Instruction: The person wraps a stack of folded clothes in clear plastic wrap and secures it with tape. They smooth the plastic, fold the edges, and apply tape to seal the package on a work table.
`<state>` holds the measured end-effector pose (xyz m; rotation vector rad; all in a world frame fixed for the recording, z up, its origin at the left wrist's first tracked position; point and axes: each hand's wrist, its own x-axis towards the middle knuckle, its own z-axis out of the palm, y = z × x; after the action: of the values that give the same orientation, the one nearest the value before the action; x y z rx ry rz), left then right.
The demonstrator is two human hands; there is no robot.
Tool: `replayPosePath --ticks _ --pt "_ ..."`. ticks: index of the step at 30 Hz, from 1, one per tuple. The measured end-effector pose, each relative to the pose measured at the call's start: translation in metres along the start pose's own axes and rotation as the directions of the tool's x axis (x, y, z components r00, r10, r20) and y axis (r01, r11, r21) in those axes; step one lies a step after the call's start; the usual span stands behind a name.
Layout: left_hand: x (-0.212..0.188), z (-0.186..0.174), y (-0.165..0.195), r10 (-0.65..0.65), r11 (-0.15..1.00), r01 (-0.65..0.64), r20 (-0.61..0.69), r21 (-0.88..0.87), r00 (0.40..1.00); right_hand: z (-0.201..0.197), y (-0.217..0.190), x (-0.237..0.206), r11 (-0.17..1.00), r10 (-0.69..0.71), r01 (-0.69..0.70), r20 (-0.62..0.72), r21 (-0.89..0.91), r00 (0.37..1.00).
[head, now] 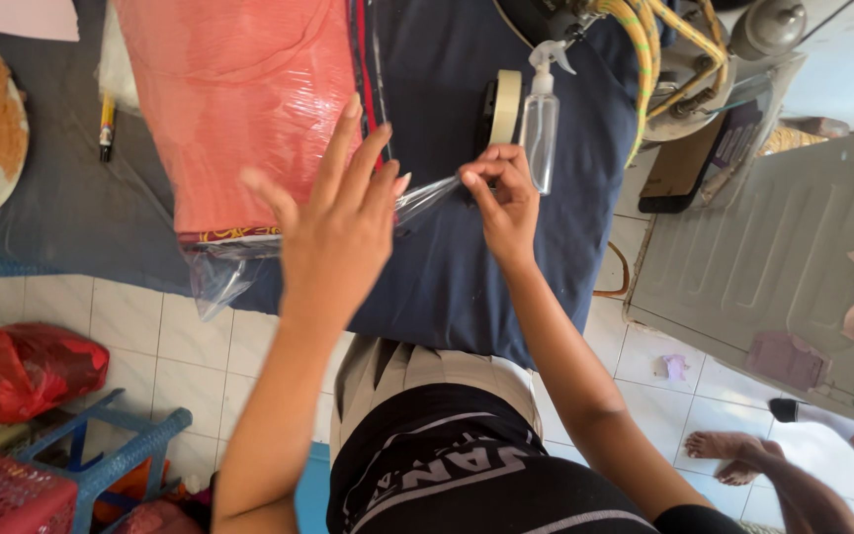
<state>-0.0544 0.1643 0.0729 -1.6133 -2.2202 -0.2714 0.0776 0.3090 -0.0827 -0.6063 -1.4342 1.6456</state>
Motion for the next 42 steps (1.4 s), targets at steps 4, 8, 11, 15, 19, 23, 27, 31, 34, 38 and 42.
replayPosePath --ticks 4,8,11,15,19,23,27,31,34,38,42 --pt "0.009 -0.011 -0.02 -0.014 0.992 0.028 0.12 -0.121 0.993 0.02 0.013 0.019 1.0 -0.013 0.013 0.009 -0.017 1.0" --pt "0.015 -0.011 -0.02 -0.036 0.985 0.041 0.037 -0.166 0.999 0.046 0.025 0.039 0.999 -0.038 0.039 0.031 -0.031 0.999" --pt "0.02 -0.01 -0.022 -0.057 0.978 0.061 0.023 -0.199 0.998 0.062 0.032 0.048 0.999 -0.042 0.041 0.073 0.011 0.996" --pt "0.023 -0.008 -0.024 -0.061 0.977 0.064 0.024 -0.202 0.998 0.075 0.039 0.054 0.999 -0.048 0.05 0.111 -0.013 0.993" --pt "0.024 -0.007 -0.028 -0.061 0.973 0.07 0.047 -0.219 0.997 0.081 0.044 0.058 0.998 -0.002 0.01 0.143 -0.056 0.99" --pt "0.025 -0.001 -0.029 -0.057 0.973 0.067 0.053 -0.221 0.997 0.083 0.049 0.06 0.995 -0.013 0.027 0.154 -0.094 0.988" --pt "0.024 0.002 -0.03 -0.038 0.975 0.049 0.052 -0.217 0.998 0.085 0.054 0.057 0.989 -0.068 0.086 0.151 -0.117 0.986" --pt "0.024 0.003 -0.031 -0.033 0.973 0.046 0.059 -0.227 0.998 0.085 0.058 0.058 0.997 -0.072 0.072 0.187 0.007 0.98" --pt "0.025 0.002 -0.032 -0.041 0.971 0.055 0.067 -0.234 0.997 0.082 0.058 0.067 0.996 -0.004 -0.02 0.252 0.09 0.968" --pt "0.024 -0.004 -0.026 -0.066 0.979 0.094 0.153 -0.183 0.986 0.073 0.054 0.082 0.965 0.132 -0.202 0.358 0.166 0.924" --pt "0.029 -0.002 -0.007 0.049 0.988 -0.08 0.229 0.13 0.972 0.07 0.054 0.087 0.923 0.225 -0.326 0.401 0.206 0.888"
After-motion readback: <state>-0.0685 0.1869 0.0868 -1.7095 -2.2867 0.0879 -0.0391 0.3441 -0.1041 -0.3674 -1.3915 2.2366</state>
